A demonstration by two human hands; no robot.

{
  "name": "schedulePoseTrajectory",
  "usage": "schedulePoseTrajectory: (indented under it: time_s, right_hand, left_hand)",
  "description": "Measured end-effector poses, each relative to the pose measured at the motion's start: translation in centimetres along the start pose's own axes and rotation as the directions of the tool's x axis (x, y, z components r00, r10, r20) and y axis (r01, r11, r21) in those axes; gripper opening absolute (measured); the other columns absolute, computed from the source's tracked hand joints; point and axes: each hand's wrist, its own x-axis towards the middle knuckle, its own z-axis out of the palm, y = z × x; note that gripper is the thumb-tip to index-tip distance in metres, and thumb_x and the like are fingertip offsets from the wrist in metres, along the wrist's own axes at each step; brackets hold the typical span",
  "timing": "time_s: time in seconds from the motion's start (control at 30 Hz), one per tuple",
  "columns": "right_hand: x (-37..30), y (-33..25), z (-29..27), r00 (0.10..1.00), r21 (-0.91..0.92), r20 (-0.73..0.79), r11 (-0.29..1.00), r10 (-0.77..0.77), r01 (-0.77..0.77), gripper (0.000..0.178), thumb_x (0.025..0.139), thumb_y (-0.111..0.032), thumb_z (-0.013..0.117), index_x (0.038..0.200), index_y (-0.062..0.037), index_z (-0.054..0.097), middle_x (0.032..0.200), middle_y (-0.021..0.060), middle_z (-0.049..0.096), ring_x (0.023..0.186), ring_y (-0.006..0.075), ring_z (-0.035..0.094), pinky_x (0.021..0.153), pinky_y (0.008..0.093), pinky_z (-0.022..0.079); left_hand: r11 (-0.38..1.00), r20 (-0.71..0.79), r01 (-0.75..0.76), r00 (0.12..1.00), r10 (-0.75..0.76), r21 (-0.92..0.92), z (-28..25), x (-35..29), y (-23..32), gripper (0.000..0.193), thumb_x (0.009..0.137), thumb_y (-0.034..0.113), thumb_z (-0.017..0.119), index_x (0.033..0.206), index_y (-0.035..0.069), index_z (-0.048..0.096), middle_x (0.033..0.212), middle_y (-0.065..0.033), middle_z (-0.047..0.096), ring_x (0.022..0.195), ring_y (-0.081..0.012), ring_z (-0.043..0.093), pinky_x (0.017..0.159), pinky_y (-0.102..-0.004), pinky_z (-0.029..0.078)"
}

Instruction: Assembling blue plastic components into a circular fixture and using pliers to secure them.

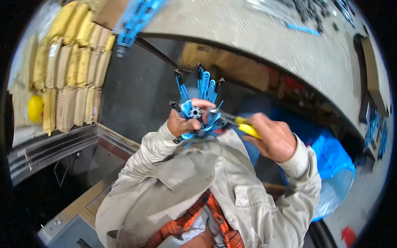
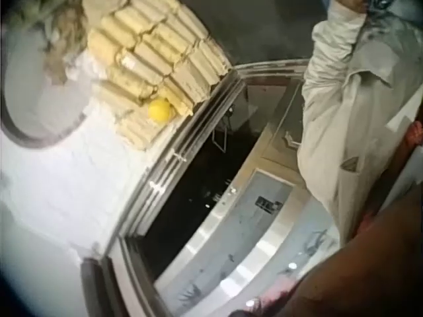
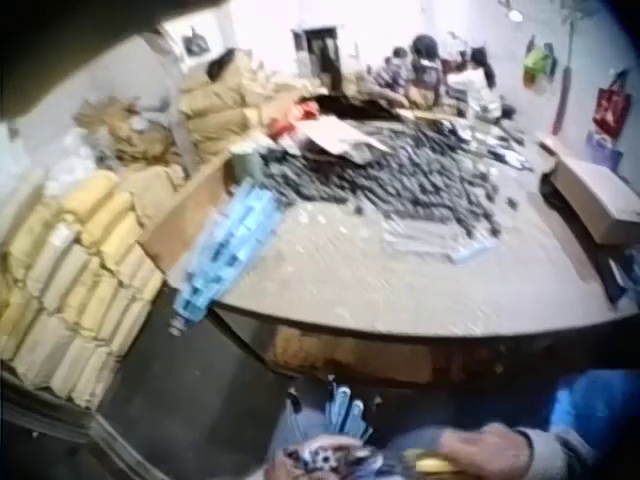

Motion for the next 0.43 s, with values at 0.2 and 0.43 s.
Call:
schedulePoseTrajectory:
  time_s: [0.2, 0.43]
  right_hand:
    - [-1.9, 5.9, -5.6, 0.796, -0.420, -0.598, 0.810, 0.092, -0.409, 0.037, 0.075, -0.016, 0.067, 0.106, -0.0064, 0.049, 0.094, 0.0092, 0.056, 0.069, 0.0263, 0.057, 0.061, 0.0313, 0.046]
    - [-4.9, 16.7, -9.5, 0.705, -0.533, -0.699, 0.572, 0.117, -0.624, 0.031, 0.085, -0.030, 0.058, 0.108, -0.0122, 0.048, 0.104, 0.0098, 0.054, 0.074, 0.0272, 0.059, 0.062, 0.0313, 0.046]
  left_hand:
    - [0.802, -0.285, -0.258, 0.840, 0.462, 0.539, -6.9, 3.7, 12.6, 0.032, 0.092, 0.022, 0.048, 0.118, 0.004, 0.043, 0.079, -0.0089, 0.058, 0.062, -0.0138, 0.054, 0.056, -0.0234, 0.044]
    - [0.004, -0.114, 0.133, 0.840, 0.531, 0.991, -23.9, 20.0, 25.3, 0.047, 0.085, 0.030, 0.056, 0.123, 0.006, 0.042, 0.114, -0.0207, 0.055, 0.100, -0.0334, 0.056, 0.086, -0.0389, 0.042]
